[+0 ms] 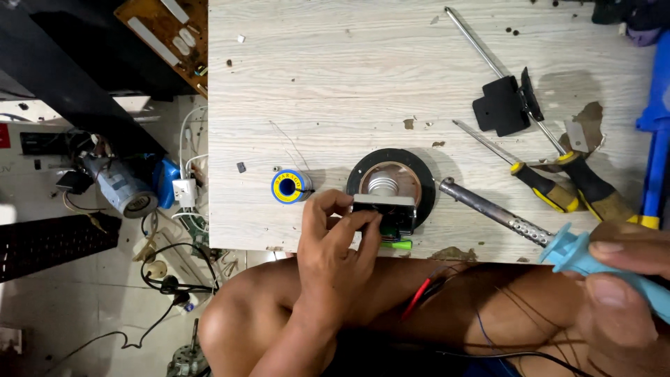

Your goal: Soldering wires to internal components and reassembling a flashlight to test its function.

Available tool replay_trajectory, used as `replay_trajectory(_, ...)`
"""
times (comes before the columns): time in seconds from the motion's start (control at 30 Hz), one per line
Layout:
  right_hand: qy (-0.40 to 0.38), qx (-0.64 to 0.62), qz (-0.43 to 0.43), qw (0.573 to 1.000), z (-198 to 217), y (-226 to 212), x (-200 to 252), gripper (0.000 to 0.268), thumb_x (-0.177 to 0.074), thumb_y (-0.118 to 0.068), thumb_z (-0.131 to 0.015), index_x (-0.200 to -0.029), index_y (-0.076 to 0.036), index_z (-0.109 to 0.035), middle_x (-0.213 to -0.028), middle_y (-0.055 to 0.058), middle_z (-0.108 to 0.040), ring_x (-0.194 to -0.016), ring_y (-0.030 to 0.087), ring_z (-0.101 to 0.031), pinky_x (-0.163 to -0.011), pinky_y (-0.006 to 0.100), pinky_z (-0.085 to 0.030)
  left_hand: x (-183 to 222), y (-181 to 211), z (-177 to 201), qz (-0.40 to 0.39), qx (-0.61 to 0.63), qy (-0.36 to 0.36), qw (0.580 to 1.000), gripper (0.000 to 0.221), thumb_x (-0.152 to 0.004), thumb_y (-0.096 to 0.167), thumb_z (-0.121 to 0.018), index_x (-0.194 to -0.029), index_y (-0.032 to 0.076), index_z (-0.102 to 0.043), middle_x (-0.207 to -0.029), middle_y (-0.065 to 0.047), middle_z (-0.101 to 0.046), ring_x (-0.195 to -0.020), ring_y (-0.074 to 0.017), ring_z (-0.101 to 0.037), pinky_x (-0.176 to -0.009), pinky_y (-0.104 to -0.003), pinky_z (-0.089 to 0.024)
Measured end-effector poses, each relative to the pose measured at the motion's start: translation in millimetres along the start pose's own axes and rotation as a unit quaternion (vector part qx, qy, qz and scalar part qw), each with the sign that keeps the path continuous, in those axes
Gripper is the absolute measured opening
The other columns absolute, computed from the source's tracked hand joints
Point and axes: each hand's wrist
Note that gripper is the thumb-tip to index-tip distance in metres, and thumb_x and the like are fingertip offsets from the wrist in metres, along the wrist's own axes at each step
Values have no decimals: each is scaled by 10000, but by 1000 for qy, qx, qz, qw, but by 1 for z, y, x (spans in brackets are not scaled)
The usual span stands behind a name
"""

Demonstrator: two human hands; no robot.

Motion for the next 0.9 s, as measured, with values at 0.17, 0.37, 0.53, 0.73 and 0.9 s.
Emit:
replay_trajectory(0.17, -68, 31, 90, 993, 2, 13, -8, 217, -1014, -60, -488, -1225, -6, -478, -1174, 194, -614, -778, 159, -580, -739, 248, -510, 5, 1, 0, 17, 29, 10, 999, 160, -821, -7, -776, -971, 22, -728, -1175, -133, -558, -965, -220, -585, -738, -303, -528)
replay_trajectory(0.37, -186, -4, 230, 955, -47, 4, -34, 261, -945, -9, -557, -1206, -14, -545, -996, 149, -678, -748, 168, -709, -690, 255, -612, 11, -2, 1, 7, 31, 27, 999, 171, -849, -6, -752, -1012, 28, -713, -1189, -144, -552, -952, -231, -572, -737, -313, -505)
replay_trajectory(0.53, -190, 7, 303, 934, -95, -9, -38, 186, -878, 6, -697, -1063, 19, -679, -1065, 228, -683, -886, 295, -733, -783, 361, -613, 14, -7, -3, -26, 46, 80, 995, 113, -891, 46, -749, -993, 51, -699, -1199, -143, -562, -969, -262, -653, -769, -331, -588)
replay_trajectory(0.73, -233, 22, 445, 864, -122, 9, -43, 327, -776, 84, -781, -1076, -29, -719, -1085, 165, -663, -951, 282, -723, -820, 348, -618, 21, -12, 1, -25, 81, 101, 991, 64, -934, 113, -745, -968, 98, -693, -1207, -112, -556, -1020, -305, -723, -808, -405, -643)
replay_trajectory(0.9, -234, 56, 482, 842, -129, 12, -37, 298, -838, 67, -727, -1114, -41, -748, -1057, 198, -587, -895, 341, -687, -741, 420, -589, 26, -16, 7, -27, 87, 89, 992, 49, -950, 153, -736, -969, 131, -697, -1222, -79, -548, -1056, -268, -709, -880, -354, -617)
Point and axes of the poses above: each hand's wrist, its own x-axis away from the middle knuckle, its own z-axis out of the back of the hand, y = z × x
